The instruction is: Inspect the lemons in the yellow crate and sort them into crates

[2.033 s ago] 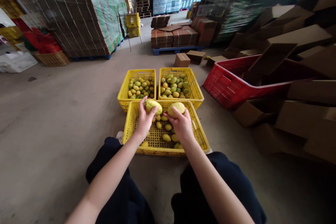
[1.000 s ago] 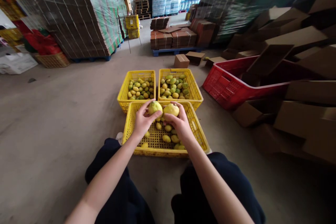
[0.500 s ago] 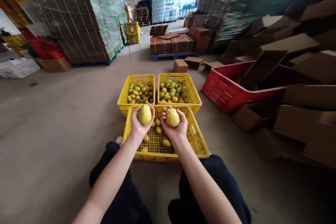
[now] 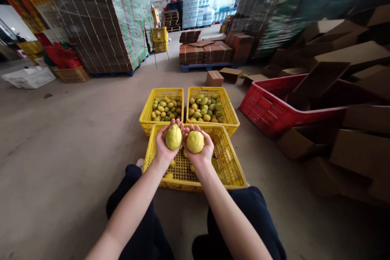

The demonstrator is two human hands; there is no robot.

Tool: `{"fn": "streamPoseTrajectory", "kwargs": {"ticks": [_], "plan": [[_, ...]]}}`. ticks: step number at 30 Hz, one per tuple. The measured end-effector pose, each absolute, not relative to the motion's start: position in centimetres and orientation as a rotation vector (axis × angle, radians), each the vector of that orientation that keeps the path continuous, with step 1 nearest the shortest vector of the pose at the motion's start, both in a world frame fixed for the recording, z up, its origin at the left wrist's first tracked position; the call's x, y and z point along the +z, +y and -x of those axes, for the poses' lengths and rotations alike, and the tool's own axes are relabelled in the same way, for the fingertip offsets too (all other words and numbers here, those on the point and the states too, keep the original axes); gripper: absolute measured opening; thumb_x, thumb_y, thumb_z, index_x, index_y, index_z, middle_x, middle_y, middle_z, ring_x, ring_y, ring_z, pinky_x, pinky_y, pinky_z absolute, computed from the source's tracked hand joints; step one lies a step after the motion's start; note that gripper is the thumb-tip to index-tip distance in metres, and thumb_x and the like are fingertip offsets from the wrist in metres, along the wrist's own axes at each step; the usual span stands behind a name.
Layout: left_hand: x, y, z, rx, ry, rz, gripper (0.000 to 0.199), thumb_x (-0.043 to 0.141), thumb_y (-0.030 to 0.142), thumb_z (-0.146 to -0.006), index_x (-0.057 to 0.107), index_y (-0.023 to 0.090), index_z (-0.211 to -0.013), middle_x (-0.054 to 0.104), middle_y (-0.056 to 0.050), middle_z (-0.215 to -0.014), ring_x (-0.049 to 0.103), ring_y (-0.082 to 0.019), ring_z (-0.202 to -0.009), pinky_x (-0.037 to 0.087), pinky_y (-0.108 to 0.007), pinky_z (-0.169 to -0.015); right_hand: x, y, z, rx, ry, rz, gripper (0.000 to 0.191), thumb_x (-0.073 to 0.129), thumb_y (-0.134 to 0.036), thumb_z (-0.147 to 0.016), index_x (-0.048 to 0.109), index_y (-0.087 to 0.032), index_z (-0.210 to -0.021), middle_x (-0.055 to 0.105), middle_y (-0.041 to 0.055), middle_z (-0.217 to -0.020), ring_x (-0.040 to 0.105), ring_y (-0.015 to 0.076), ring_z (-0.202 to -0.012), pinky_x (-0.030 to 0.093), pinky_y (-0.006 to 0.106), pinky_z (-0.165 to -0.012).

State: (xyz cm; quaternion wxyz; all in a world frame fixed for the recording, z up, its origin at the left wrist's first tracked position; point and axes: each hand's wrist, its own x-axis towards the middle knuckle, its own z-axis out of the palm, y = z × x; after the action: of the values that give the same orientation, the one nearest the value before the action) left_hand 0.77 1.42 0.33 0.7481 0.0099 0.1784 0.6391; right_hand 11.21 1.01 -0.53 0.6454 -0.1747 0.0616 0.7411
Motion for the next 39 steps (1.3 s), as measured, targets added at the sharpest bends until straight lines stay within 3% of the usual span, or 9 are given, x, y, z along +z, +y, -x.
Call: {"fn": "streamPoseTrajectory", "kwargs": {"ticks": [10,20,39], "plan": [[0.6,1.1,-0.3,1.339,0.384,-0.097,0.034,0.043,0.020,-0.082,0.064,0.017,-0.109,0.070,-0.005,-0.103,0.066,-0.016,-0.093,0.052,-0.028,-0.088,0.3,0.8,-11.7,1.698,0.134,0.387,0.013,0.057,-0.018,-0.069,0.063,-0.021,-0.080,0.072,0.0012,-0.080,0.068,0.0171,-0.076,0.058,0.029,-0.062],[0.5,0.9,0.0,1.381,0.436,-0.095,0.028,0.045,0.021,-0.081,0.065,0.018,-0.100,0.069,-0.005,-0.103,0.065,-0.016,-0.095,0.053,-0.028,-0.084,0.1,1.0,-10.8,1.716,0.109,0.376,0.012,0.057,-0.018,-0.069,0.062,-0.020,-0.079,0.072,0.0003,-0.080,0.068,0.0160,-0.074,0.058,0.026,-0.062],[0.8,-0.1,-1.0,1.366,0.464,-0.064,0.030,0.042,0.020,-0.082,0.065,0.017,-0.102,0.069,-0.006,-0.099,0.066,-0.014,-0.087,0.053,-0.025,-0.081,-0.5,0.3,-11.4,1.714,0.019,0.403,0.011,0.057,-0.019,-0.069,0.063,-0.019,-0.079,0.072,0.0007,-0.078,0.068,0.0154,-0.068,0.058,0.028,-0.063]]}}
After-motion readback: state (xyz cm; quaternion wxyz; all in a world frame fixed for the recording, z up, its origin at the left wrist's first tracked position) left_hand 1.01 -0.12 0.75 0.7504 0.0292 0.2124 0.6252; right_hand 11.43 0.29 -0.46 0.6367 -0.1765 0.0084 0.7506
